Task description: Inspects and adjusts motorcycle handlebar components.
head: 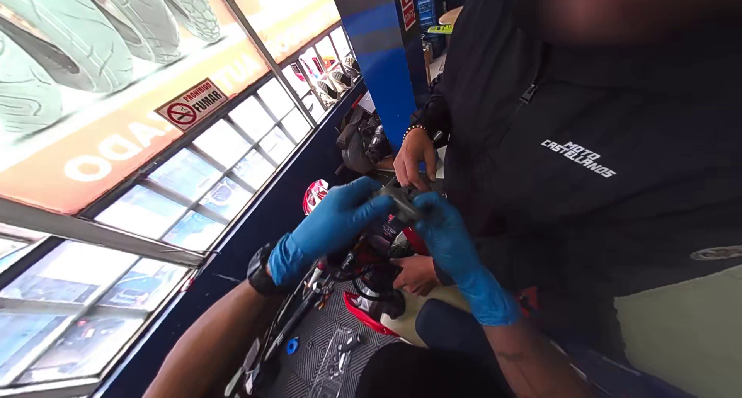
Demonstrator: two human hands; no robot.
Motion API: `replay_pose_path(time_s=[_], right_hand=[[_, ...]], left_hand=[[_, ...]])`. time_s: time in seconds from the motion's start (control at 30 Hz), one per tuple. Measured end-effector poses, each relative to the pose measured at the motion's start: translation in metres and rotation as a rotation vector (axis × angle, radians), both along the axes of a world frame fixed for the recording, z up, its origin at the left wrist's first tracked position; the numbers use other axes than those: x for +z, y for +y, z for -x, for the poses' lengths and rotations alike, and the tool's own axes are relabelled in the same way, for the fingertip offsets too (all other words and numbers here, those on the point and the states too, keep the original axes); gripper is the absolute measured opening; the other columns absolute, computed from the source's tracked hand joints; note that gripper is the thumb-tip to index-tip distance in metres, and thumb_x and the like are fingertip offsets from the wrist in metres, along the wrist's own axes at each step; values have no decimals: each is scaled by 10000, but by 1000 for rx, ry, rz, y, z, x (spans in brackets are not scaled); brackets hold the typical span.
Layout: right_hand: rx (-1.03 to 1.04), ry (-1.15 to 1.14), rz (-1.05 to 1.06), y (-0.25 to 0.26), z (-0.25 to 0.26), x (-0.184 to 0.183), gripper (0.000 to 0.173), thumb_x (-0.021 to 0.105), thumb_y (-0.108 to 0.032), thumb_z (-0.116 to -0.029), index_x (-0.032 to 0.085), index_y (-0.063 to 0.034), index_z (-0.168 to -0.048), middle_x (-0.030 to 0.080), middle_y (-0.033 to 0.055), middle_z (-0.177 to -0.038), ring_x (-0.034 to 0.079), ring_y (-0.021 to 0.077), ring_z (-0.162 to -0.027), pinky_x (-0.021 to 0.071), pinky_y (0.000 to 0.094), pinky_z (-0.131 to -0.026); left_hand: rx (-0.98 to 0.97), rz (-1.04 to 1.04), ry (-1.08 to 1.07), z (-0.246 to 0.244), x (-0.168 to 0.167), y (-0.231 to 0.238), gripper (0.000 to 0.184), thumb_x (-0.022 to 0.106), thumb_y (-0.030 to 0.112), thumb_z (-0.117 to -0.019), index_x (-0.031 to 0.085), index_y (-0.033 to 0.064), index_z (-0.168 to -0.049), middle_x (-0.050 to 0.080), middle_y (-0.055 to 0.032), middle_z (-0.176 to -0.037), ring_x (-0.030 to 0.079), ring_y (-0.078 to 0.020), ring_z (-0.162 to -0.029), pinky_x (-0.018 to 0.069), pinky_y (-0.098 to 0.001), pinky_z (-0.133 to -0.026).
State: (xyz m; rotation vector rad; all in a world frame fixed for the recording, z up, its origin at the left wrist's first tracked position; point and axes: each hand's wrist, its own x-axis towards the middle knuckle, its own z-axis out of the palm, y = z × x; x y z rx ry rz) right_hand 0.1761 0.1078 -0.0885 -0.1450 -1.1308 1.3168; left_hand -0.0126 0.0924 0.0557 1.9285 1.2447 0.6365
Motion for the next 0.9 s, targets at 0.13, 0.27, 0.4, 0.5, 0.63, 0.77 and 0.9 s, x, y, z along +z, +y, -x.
replay_pose_path(time_s=[0.13, 0.27, 0.4, 0.5, 0.63, 0.77, 0.9], right_hand=[[121, 172, 151, 17, 14, -8, 183, 653, -81, -971, 610, -103, -1147, 706, 76, -1061, 717, 218, -946, 613, 422, -870], [196, 288, 191, 31, 20, -20, 192, 673, -163, -976, 611, -124, -1153, 708, 106, -1091, 722, 245, -960, 609, 423, -879], [232, 348, 199, 36, 21, -27, 198, 695, -167, -959, 624, -141, -1142, 711, 123, -1102, 723, 269, -980, 602, 437, -899], [245, 366, 172, 38, 21, -29, 204, 700, -158, -955, 640, -148, -1150, 707, 119, -1104, 716, 267, -995, 592, 443, -917], [251, 372, 170, 38, 21, -27, 222, 724, -168, -938, 652, -147, -1147, 710, 123, -1108, 717, 270, -1004, 593, 439, -921], [122, 258, 123, 31, 16, -21, 216, 732, -136, -924, 667, -157, -1129, 717, 78, -1067, 717, 214, -963, 606, 394, -880], [-178, -83, -157, -3, -19, -2, 250, 781, -205, -889, 710, -255, -1124, 691, -46, -1208, 664, 91, -1090, 590, 278, -885]], left_hand=[[-97, 264, -172, 15, 9, 28, 564, 240, 434, -1115, 618, 33, -1233, 731, -77, -1035, 724, -176, -936, 617, -336, -842], [-17, 390, -225, 14, 8, 38, 601, 186, 429, -1128, 593, 20, -1299, 728, -97, -1104, 729, -198, -1000, 615, -360, -886], [6, 442, -274, 14, 3, 44, 612, 209, 463, -1126, 619, 28, -1254, 729, -93, -1068, 729, -198, -980, 615, -352, -858], [-5, 444, -277, 14, 4, 46, 603, 195, 452, -1128, 626, 41, -1228, 730, -74, -1051, 726, -176, -965, 611, -330, -844], [-23, 448, -271, 16, 4, 48, 593, 203, 433, -1131, 624, 27, -1233, 731, -87, -1061, 731, -184, -972, 613, -336, -861], [-61, 354, -239, 7, 7, 38, 387, 427, 352, -1101, 647, 44, -1184, 726, -62, -988, 719, -161, -888, 612, -318, -817], [-103, -7, -125, -9, -4, -4, 323, 671, 315, -987, 639, 84, -1211, 709, 12, -976, 683, -59, -845, 595, -263, -766]])
